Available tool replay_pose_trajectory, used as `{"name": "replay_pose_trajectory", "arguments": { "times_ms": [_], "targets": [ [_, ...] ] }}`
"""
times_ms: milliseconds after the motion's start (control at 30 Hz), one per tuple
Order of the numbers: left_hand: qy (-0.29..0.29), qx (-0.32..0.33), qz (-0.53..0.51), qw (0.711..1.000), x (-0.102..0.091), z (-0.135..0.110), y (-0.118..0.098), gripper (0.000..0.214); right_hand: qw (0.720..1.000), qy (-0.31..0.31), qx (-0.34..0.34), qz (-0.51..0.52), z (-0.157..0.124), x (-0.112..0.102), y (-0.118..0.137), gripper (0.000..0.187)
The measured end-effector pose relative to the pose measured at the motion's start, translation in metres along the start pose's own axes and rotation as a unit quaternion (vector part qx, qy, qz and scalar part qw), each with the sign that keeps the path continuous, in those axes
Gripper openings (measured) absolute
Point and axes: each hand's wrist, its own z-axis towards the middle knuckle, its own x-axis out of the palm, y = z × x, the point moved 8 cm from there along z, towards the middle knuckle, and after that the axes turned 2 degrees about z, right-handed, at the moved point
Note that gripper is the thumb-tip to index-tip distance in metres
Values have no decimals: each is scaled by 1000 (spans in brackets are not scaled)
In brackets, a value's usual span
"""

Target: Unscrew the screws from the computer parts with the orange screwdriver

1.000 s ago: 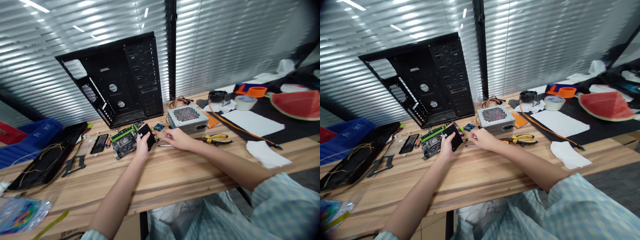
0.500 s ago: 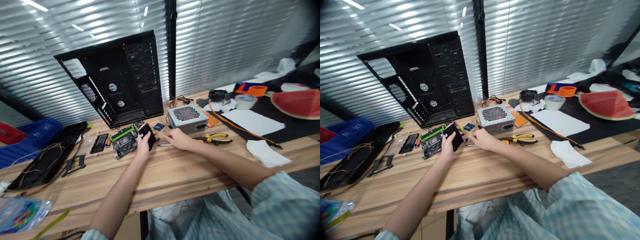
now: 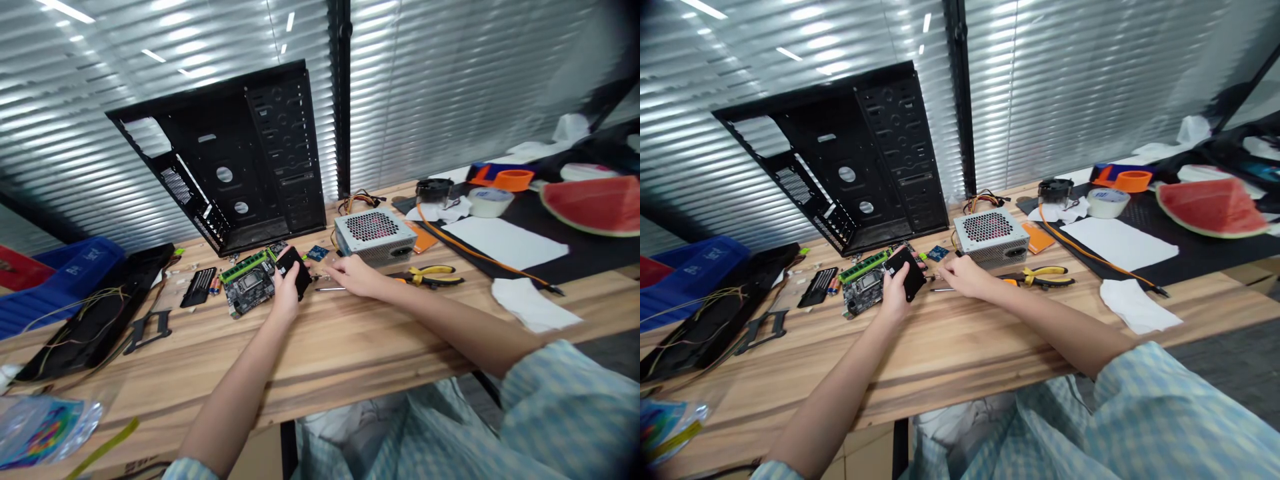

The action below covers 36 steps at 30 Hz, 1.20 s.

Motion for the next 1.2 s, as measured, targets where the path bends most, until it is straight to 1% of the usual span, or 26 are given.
{"name": "replay_pose_trajectory", "arguments": {
  "times_ms": [100,267,367,467,600,800,967,1033,1100,1200],
  "targets": [
    [-4,11,6,1000,-1,0,-1,56,1000,4,-6,0,1,-1,-1,38],
    [-7,17,21,1000,-3,1,0,57,999,-7,-31,13,-1,-2,0,11],
    [-8,18,25,999,-4,2,2,57,999,-14,-51,12,-1,-3,3,6],
    [-10,16,28,999,-4,4,5,58,998,-22,-52,0,0,-4,3,7],
    [-6,12,39,999,-4,5,7,58,998,-9,-56,-16,0,-1,2,14],
    [14,59,79,995,-3,5,1,57,998,-9,-45,-44,0,-2,-1,15],
    [16,58,84,995,-1,4,1,58,999,-11,-39,-32,-2,-2,2,16],
    [21,57,79,995,1,3,1,58,999,-22,-22,-14,-3,-3,2,17],
    [23,50,69,996,3,1,3,58,999,-38,10,10,-2,-3,-2,18],
    [14,34,46,998,6,-1,5,58,997,-55,47,38,-1,-1,-7,23]
  ]
}}
